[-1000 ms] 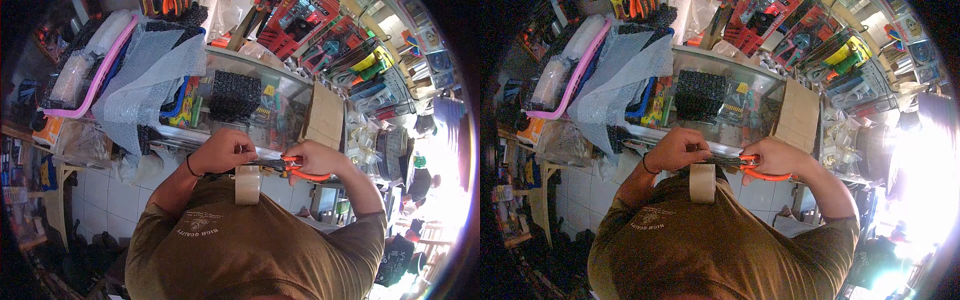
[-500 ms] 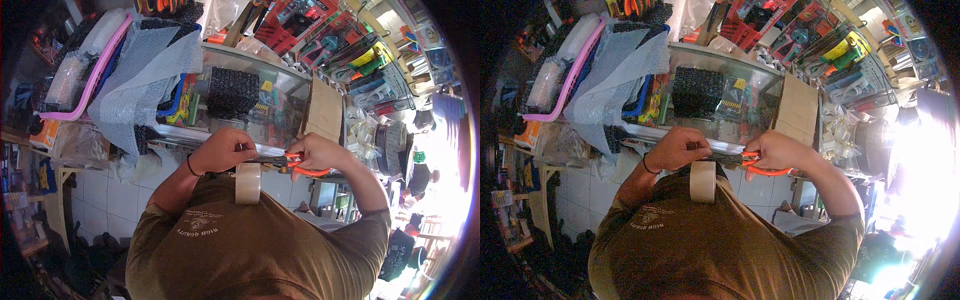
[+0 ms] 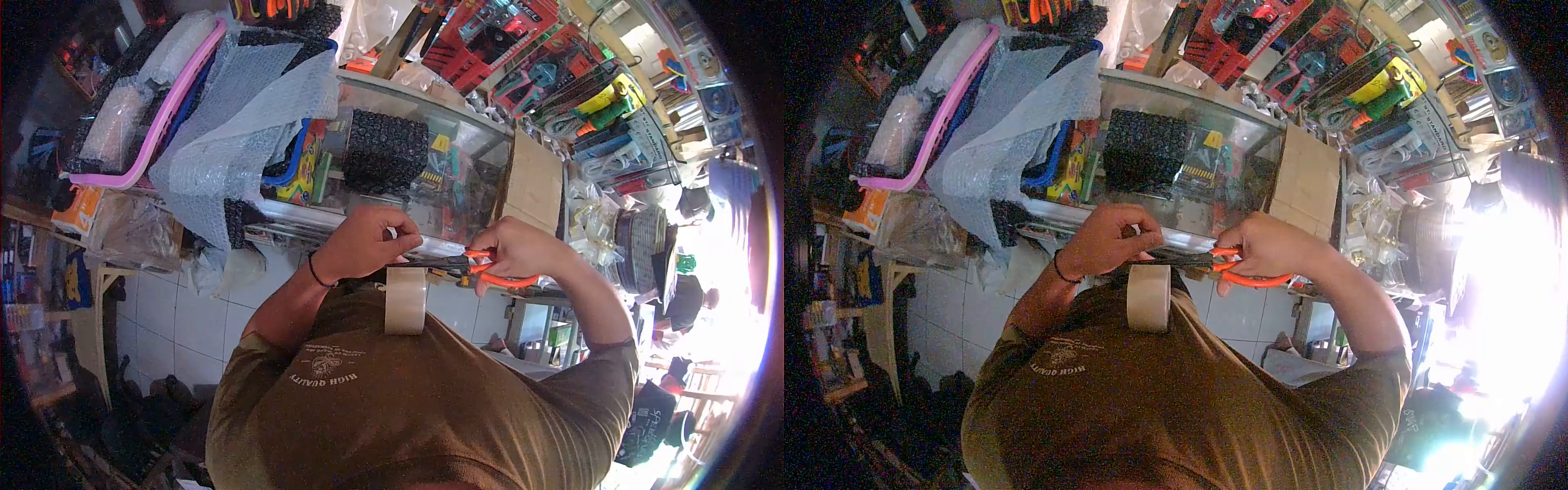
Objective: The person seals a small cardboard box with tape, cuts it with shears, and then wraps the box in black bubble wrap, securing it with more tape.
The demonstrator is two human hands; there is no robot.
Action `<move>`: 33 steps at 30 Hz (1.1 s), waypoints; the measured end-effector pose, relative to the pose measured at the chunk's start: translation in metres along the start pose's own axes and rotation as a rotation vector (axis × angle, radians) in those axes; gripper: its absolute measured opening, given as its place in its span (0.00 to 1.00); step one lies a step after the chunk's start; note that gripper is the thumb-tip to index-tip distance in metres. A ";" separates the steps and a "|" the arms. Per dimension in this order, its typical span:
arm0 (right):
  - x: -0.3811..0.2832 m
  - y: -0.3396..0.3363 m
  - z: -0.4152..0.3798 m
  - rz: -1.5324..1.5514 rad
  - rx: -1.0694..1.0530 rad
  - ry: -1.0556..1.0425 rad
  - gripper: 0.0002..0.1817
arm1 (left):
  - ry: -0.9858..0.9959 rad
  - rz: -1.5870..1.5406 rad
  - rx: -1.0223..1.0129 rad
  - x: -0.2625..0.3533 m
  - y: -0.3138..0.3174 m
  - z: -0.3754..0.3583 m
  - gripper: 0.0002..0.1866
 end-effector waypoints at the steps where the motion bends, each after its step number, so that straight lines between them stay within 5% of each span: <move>1: 0.000 -0.001 0.000 -0.013 0.000 -0.001 0.19 | -0.010 0.018 -0.003 0.001 0.000 0.000 0.08; 7: 0.002 0.001 -0.004 -0.032 0.025 -0.011 0.16 | -0.014 -0.202 0.005 -0.015 -0.001 -0.002 0.14; 13: 0.009 0.005 -0.004 0.013 0.030 -0.011 0.14 | 0.026 0.008 -0.078 -0.006 0.002 -0.015 0.28; 17: 0.013 0.001 -0.006 0.011 0.113 -0.039 0.20 | 0.044 -0.088 -0.068 -0.008 0.004 -0.015 0.28; 24: 0.027 -0.001 -0.015 0.052 0.113 0.020 0.16 | 0.022 -0.054 -0.053 -0.010 -0.001 -0.018 0.27; 26: 0.044 0.004 -0.013 0.257 0.340 0.119 0.16 | 0.006 -0.067 -0.043 -0.013 -0.003 -0.020 0.27; 33: 0.117 0.047 0.059 0.105 0.800 0.413 0.17 | 0.066 -0.187 -0.061 -0.024 -0.005 -0.022 0.29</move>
Point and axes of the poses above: each hand's wrist, its own z-axis towards the middle knuckle, its own y-axis out of the palm, x = y × z, the point moved 3 cm from there along z, towards the middle knuckle, and after that the axes turned 11 degrees about -x, right-handed, at the moved point
